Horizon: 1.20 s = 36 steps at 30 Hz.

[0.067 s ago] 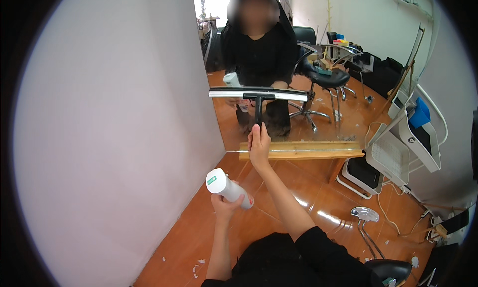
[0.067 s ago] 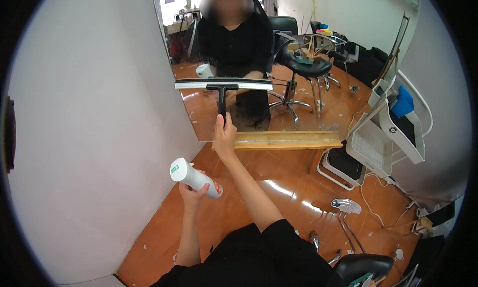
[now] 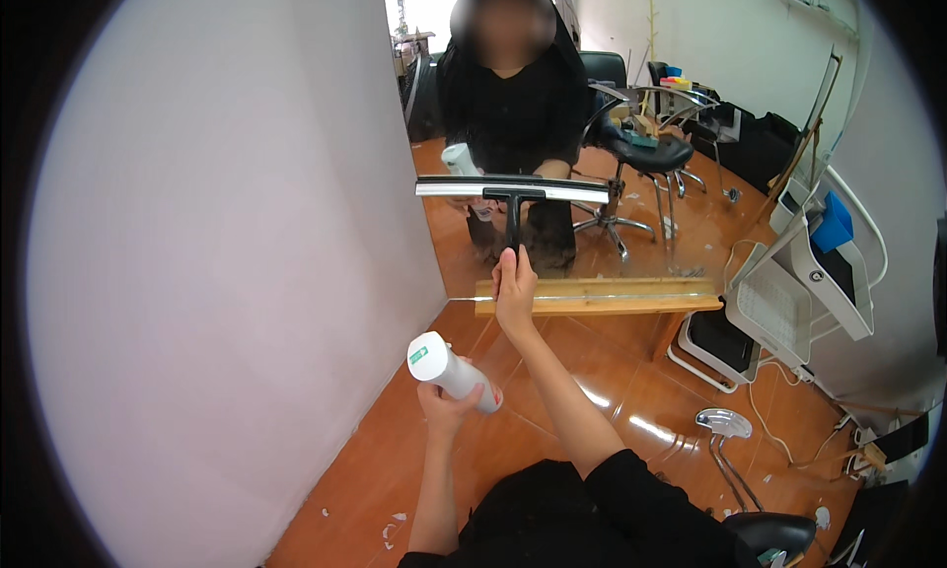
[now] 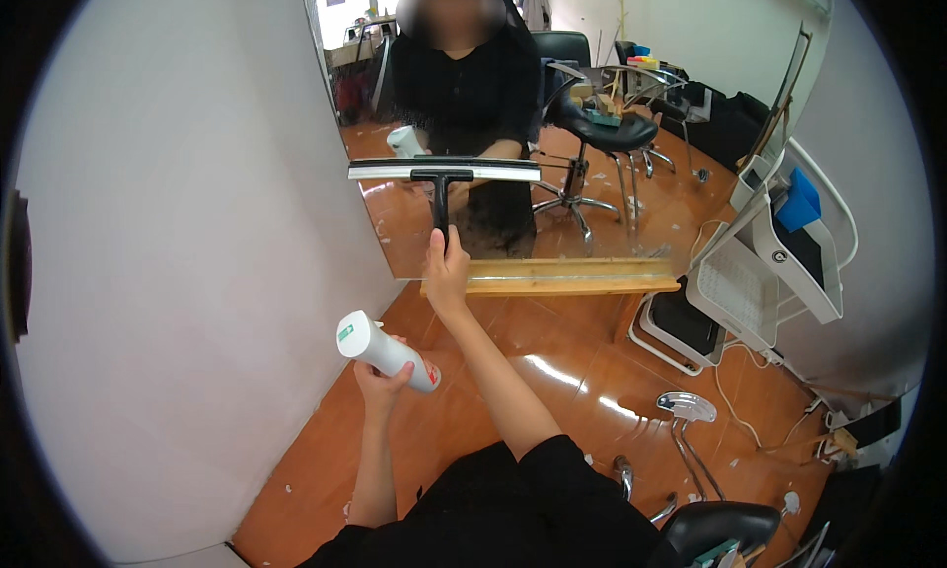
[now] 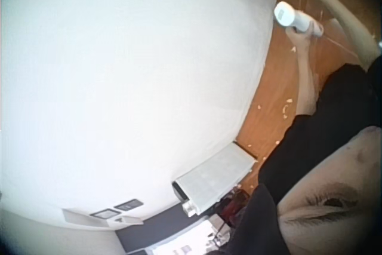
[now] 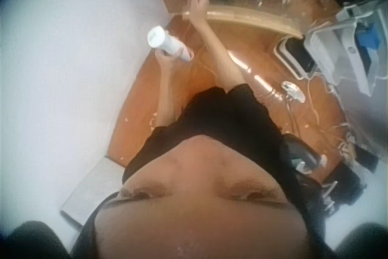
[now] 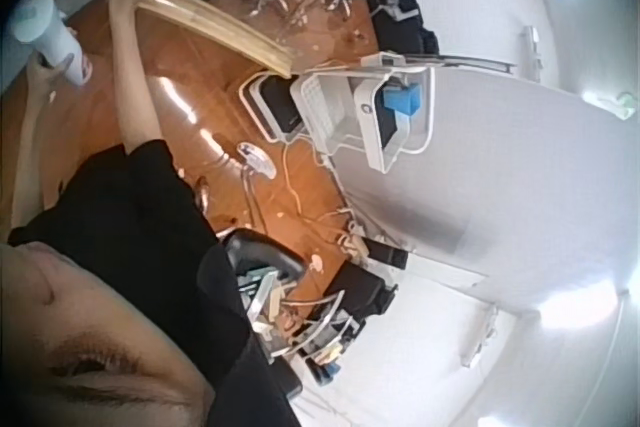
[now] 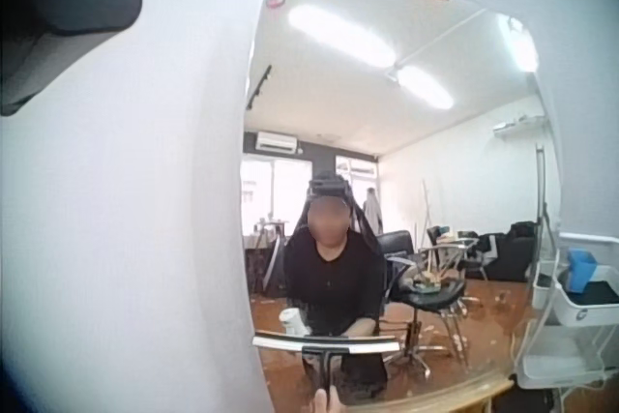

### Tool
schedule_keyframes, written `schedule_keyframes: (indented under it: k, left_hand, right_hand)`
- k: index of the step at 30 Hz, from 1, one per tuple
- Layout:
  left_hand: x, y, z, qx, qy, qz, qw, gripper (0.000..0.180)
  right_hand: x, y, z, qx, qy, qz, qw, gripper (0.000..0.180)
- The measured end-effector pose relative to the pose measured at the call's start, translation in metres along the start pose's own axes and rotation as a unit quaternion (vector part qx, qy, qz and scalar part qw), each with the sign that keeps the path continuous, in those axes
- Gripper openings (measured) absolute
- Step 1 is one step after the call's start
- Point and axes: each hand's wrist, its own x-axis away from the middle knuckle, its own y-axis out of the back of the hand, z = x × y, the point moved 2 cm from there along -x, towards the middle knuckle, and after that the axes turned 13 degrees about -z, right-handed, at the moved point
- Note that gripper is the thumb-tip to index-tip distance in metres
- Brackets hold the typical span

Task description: The person cleans a large wall-mounted mirror in a salon. They spray a cleaning solution onto the glass surface and wipe it with a squeegee, repeating the process across different sections of the mirror.

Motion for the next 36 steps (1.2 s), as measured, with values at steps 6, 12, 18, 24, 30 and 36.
schedule_keyframes:
  k: [6,12,18,24,30,36]
  left_hand:
    - [-0.001,0.016,0.011,0.019,0.012,-0.031,0.999,0.052]
    - [-0.002,0.026,0.008,0.002,-0.002,-0.016,1.0,0.052]
    - [-0.002,0.029,0.001,-0.009,-0.005,-0.007,1.0,0.047]
    - [0.0,0.029,0.001,-0.021,0.005,-0.001,1.0,0.044]
    - [0.0,0.012,-0.002,0.019,0.01,-0.002,1.0,0.045]
    - [0.004,-0.013,-0.007,0.024,0.012,0.016,1.0,0.046]
  right_hand:
    - [0.016,0.018,-0.04,0.059,-0.012,-0.004,0.998,0.038]
    - [0.05,0.033,-0.082,0.111,-0.019,0.002,0.994,0.038]
    - [0.094,0.055,-0.122,0.079,-0.175,0.003,0.981,0.035]
    - [0.101,0.074,-0.096,0.063,-0.219,0.0,0.974,0.029]
    - [0.039,0.073,-0.022,0.02,0.011,-0.042,0.999,0.021]
    - [-0.039,0.07,0.07,-0.089,0.055,-0.056,0.993,0.024]
